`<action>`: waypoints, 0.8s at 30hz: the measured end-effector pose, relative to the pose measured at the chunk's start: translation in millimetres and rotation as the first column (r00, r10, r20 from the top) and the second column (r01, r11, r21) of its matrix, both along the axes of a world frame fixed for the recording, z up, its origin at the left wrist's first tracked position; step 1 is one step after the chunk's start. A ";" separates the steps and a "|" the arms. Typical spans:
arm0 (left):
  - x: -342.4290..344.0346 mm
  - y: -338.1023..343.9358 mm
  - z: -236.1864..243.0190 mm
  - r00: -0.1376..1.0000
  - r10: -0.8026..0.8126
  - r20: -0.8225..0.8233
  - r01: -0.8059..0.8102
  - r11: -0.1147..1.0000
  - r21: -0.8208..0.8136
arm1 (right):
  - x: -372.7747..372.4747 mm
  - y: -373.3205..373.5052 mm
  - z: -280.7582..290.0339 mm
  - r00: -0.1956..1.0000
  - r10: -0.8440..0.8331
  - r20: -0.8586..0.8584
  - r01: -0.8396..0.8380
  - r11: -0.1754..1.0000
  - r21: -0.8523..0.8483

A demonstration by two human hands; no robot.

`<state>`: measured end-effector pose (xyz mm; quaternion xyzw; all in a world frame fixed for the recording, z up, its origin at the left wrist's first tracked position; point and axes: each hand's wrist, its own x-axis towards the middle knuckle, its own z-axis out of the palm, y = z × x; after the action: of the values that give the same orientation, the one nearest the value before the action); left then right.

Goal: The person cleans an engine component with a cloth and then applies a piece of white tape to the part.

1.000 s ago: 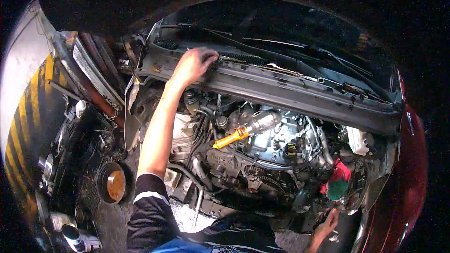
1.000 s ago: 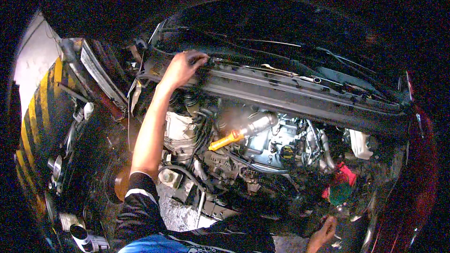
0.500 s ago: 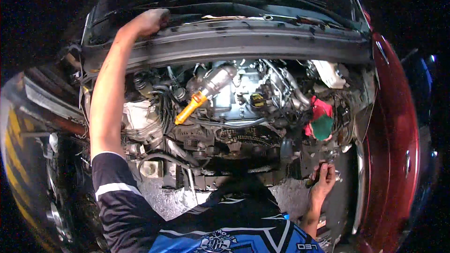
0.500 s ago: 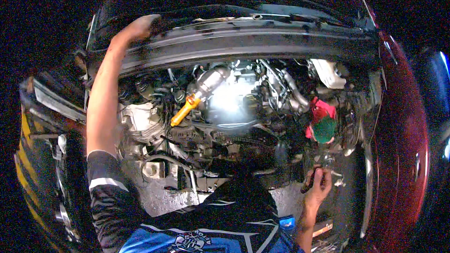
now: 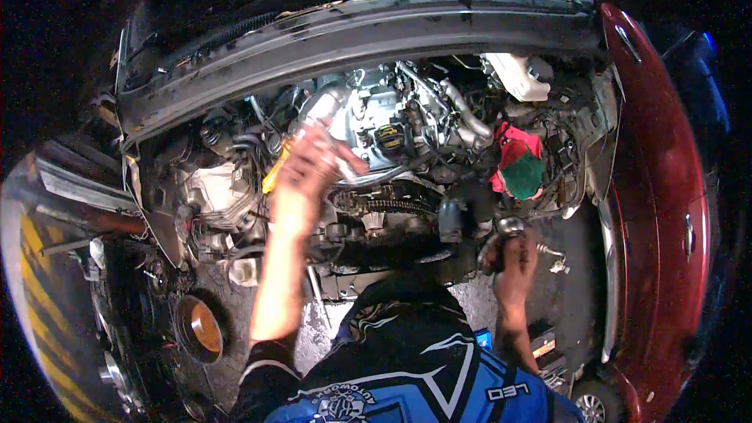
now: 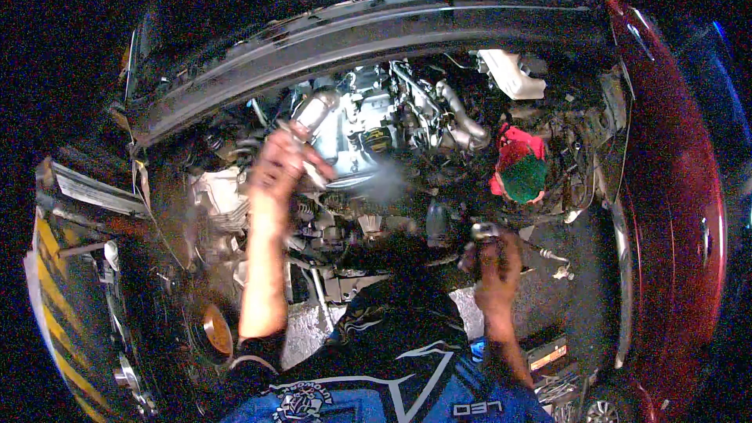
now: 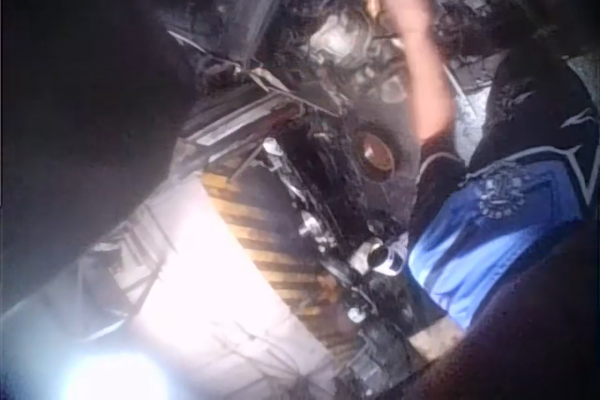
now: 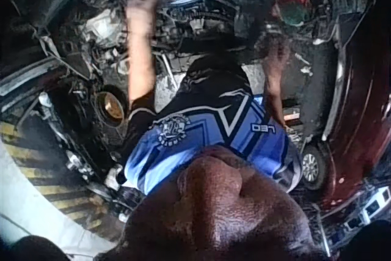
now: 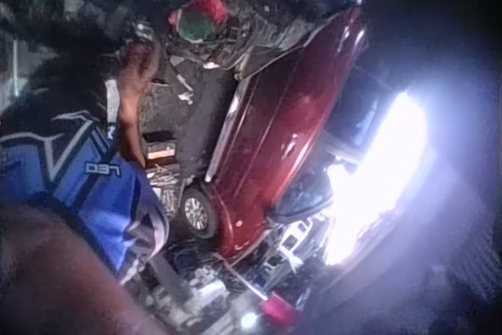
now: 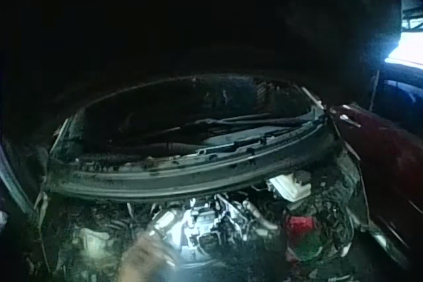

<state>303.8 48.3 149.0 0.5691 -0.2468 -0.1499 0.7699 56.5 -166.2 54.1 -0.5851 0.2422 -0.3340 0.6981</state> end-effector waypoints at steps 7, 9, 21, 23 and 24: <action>-95.9 -50.4 -35.7 0.767 -0.188 -0.614 -0.091 0.914 -0.394 | 42.6 26.3 42.4 0.873 0.487 -0.019 -0.487 0.871 -0.065; -107.0 -54.5 -34.7 0.727 -0.147 -0.671 -0.131 0.929 -0.347 | 45.2 29.3 39.6 0.854 0.519 -0.036 -0.520 0.851 -0.076; -118.7 -48.9 -62.6 0.874 -0.092 -0.478 -0.083 0.939 -0.333 | 48.5 13.4 38.9 0.734 0.668 -0.125 -0.678 0.732 -0.070; -116.0 -49.2 -74.8 0.892 -0.116 -0.437 -0.038 0.944 -0.327 | 49.4 18.2 39.0 0.701 0.691 -0.179 -0.713 0.688 -0.138; -114.3 -50.4 -79.3 0.911 -0.094 -0.402 -0.023 0.960 -0.277 | 48.8 22.9 42.6 0.734 0.667 -0.128 -0.679 0.728 -0.095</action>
<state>189.5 -2.1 69.7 0.4072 -0.1080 -0.2444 0.8734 105.4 -143.3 96.8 -0.6925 0.0202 -0.0487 0.7195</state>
